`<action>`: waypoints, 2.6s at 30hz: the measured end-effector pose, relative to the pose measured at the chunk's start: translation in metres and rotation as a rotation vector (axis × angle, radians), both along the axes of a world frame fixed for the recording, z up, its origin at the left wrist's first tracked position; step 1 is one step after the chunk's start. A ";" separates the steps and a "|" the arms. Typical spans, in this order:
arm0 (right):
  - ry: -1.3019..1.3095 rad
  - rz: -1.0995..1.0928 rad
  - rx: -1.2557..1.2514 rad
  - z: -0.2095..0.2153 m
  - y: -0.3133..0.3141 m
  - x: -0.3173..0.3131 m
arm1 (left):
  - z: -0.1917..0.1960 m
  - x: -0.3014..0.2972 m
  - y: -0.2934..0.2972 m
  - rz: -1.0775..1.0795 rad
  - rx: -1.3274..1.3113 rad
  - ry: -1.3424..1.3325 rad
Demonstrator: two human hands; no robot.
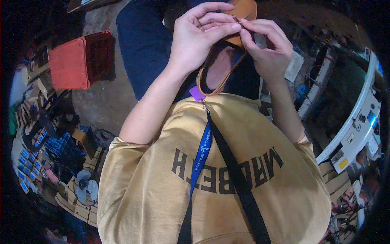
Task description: The recorder sits in a workshop and laces a series of brown leather shoes, threading laces and tying decorative knots.
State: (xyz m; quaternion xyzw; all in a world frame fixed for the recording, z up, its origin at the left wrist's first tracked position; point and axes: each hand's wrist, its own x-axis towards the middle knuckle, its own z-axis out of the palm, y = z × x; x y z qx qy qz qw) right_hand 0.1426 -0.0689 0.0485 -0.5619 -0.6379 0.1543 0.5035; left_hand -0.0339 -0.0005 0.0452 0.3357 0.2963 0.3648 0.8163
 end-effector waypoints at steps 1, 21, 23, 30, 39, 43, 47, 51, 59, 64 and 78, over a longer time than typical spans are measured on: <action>0.000 -0.001 -0.001 0.000 0.000 0.000 | -0.006 0.000 -0.001 0.015 -0.004 -0.056; -0.242 -0.047 -0.018 0.006 0.001 -0.003 | 0.005 -0.002 0.002 -0.021 0.122 0.135; -0.283 -0.050 -0.053 0.010 0.000 -0.004 | 0.013 -0.004 0.002 -0.004 0.123 0.122; -0.284 -0.052 -0.085 0.011 0.001 -0.006 | 0.023 -0.006 0.011 -0.091 0.186 0.291; 0.130 0.014 -0.264 0.007 0.000 0.001 | 0.009 -0.008 0.016 0.147 0.889 0.561; 0.061 -0.016 -0.184 0.005 -0.004 -0.001 | 0.021 -0.007 0.010 0.166 0.696 0.711; -0.106 -0.100 -0.087 0.006 -0.004 -0.007 | 0.021 0.006 -0.002 0.103 0.205 0.280; -0.232 -0.099 -0.093 0.009 -0.003 -0.010 | 0.011 0.001 0.001 0.058 0.104 0.139; 0.322 -0.067 -0.251 0.003 -0.001 -0.007 | -0.013 0.006 0.002 0.061 0.106 0.025; -0.167 0.011 -0.005 0.004 0.001 -0.003 | -0.019 0.000 0.004 0.073 0.066 -0.025; 0.034 -0.014 -0.130 0.002 0.002 0.001 | 0.008 -0.009 0.012 -0.047 0.207 0.164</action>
